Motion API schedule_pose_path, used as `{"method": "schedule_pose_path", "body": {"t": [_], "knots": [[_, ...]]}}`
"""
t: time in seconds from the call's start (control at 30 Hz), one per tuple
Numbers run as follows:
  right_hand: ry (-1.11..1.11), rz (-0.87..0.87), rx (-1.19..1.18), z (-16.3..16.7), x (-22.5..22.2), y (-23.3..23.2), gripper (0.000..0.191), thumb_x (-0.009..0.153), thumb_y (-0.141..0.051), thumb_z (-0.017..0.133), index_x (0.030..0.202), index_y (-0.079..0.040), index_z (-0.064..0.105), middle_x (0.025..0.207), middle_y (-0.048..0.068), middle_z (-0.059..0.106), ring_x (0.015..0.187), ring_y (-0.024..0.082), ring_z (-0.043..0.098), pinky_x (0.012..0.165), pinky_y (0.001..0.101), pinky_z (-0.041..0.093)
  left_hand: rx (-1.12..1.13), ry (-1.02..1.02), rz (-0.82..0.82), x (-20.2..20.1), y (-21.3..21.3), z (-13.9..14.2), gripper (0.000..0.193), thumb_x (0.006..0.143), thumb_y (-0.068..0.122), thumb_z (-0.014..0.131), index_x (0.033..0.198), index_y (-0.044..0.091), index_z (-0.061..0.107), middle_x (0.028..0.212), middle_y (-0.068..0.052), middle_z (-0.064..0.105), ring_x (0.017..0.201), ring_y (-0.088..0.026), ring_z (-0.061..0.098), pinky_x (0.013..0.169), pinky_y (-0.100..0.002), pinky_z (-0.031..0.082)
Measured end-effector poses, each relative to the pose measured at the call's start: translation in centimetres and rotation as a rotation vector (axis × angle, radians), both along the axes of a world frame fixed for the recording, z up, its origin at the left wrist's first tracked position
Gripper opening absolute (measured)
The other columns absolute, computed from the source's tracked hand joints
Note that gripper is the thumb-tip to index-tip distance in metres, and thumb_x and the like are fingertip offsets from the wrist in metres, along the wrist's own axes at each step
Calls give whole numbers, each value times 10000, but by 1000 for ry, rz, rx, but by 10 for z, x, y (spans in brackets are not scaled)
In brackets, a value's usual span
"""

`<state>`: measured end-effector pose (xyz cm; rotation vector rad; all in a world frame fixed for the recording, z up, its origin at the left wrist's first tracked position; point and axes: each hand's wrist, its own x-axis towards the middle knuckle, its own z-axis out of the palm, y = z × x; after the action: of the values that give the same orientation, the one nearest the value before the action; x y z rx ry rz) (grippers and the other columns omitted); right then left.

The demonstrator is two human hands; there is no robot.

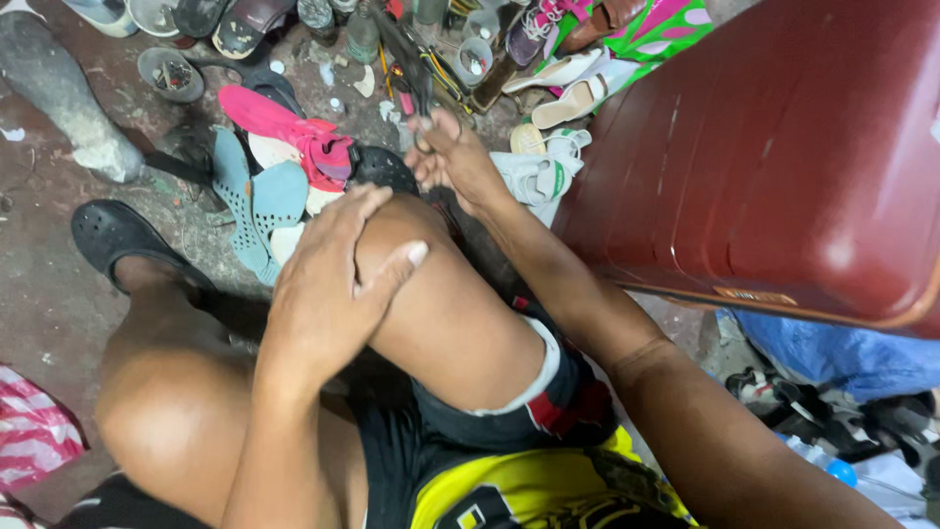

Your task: The person trims a light blue plastic sandal sole with scissors, then applies glue to the sole and rubs it with a cloth. The person then picks up a white slip-on shoe, removes its insole, and inspects the interior.

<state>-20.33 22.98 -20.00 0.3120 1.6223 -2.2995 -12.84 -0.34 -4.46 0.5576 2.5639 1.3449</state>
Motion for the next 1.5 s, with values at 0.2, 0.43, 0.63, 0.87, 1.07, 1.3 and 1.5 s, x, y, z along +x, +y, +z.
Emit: {"method": "schedule_pose_path", "body": {"t": [0.2,0.43,0.63,0.87,1.07,1.3,1.5], "knots": [[-462,-78,14,-131,-30,23,293,1032,-352,589,1220,-137,651,919,34,687,728,99,637,641,258,557,25,-30,-21,-20,7,-7,564,902,329,738,1363,33,602,1474,-190,576,1375,-391,520,1134,-469,404],[-572,-100,-90,-180,-74,22,307,1026,-328,596,1270,-156,668,936,30,675,758,109,628,671,287,573,-41,-85,-31,-49,14,-14,631,829,343,781,1347,34,595,1459,-180,562,1348,-410,519,1098,-479,415],[-694,-155,226,-203,-105,24,468,880,-454,686,1257,-197,581,1024,44,676,821,244,738,671,377,635,-53,-61,-55,-62,15,-30,723,799,412,794,1370,32,567,1479,-193,536,1347,-418,517,1098,-490,422],[597,-84,1378,-227,-126,104,133,845,-112,794,933,-193,736,890,32,743,823,180,725,658,321,583,-143,12,-110,-72,11,-44,888,762,602,744,1407,27,539,1484,-207,502,1376,-422,471,1073,-516,417],[-82,-174,938,-237,-145,140,110,946,-145,683,1033,-76,677,795,38,680,549,90,655,454,261,525,-120,131,-141,-63,-5,-66,853,827,680,697,1390,51,576,1442,-179,552,1333,-385,554,1063,-470,485],[-122,27,700,-247,-178,75,139,985,-182,660,1085,-88,683,838,6,719,617,63,652,542,237,544,-124,141,68,-62,-5,-95,317,980,69,580,1284,32,660,1255,-153,718,1132,-275,734,933,-373,587],[-22,296,607,-286,-189,21,143,991,-182,674,1060,-60,700,820,26,690,634,82,630,552,258,521,-185,237,78,-30,-31,-153,315,987,103,594,1285,94,697,1115,-109,753,976,-198,765,833,-293,604]]}}
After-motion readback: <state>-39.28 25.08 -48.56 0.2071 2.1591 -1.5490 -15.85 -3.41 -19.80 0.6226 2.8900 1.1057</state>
